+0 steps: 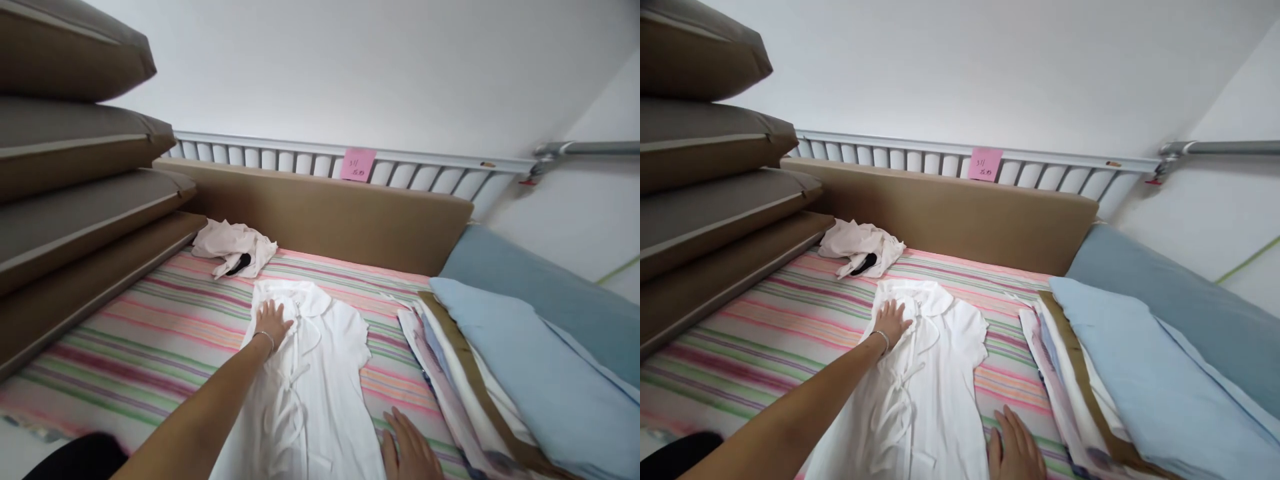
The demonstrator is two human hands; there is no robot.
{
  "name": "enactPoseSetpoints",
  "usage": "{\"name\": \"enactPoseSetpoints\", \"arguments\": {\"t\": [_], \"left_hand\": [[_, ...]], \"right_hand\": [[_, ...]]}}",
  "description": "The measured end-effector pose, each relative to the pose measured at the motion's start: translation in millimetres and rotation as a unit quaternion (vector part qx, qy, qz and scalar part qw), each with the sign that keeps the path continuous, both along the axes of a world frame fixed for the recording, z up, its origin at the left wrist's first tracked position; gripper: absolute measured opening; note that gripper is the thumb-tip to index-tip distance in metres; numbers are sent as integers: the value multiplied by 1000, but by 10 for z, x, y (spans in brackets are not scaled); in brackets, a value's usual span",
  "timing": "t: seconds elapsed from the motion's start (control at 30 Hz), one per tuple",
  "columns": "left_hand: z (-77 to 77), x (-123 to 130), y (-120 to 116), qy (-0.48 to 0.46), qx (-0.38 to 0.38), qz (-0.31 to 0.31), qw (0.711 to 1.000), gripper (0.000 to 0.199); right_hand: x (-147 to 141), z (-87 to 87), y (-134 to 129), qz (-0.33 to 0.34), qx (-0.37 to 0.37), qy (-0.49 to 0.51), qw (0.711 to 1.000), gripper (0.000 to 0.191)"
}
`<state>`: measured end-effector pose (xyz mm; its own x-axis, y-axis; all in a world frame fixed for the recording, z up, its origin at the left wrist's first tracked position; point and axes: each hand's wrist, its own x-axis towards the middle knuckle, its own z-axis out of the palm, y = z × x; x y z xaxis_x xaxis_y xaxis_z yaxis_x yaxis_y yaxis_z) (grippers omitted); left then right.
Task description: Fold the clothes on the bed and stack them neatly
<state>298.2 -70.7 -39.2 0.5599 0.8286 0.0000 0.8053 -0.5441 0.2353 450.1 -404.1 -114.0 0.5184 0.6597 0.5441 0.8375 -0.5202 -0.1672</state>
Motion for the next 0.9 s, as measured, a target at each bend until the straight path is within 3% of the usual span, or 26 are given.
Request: {"name": "enactPoseSetpoints", "arguments": {"t": [0.13, 0.3, 0.43, 0.57, 0.63, 0.73, 0.9], "left_hand": [[-149, -2, 101, 7, -15, -32, 999, 64], [29, -149, 51, 0, -36, -67, 997, 61], [92, -641, -502, -76, 41, -117, 989, 56], [-105, -1182, -1264, -87, 65, -182, 977, 57], [-212, -1333, -1528, -78, 64, -209, 973, 59], [-276, -1399, -1694, -69, 66, -218, 971, 59], [-216, -1397, -1667, -75, 46, -213, 973, 55]], "right_hand": [[-52, 98, 8, 2, -20, 11, 1000, 38], [-115, 196, 13, 0, -30, 17, 999, 37], [-117, 190, 10, -6, -30, 22, 999, 37], [-128, 191, 13, -11, -27, 23, 999, 38], [-145, 202, 14, -10, -27, 24, 999, 38], [-171, 240, 18, -12, -31, 39, 999, 40], [-158, 335, 1, 10, -10, 135, 991, 42]]}}
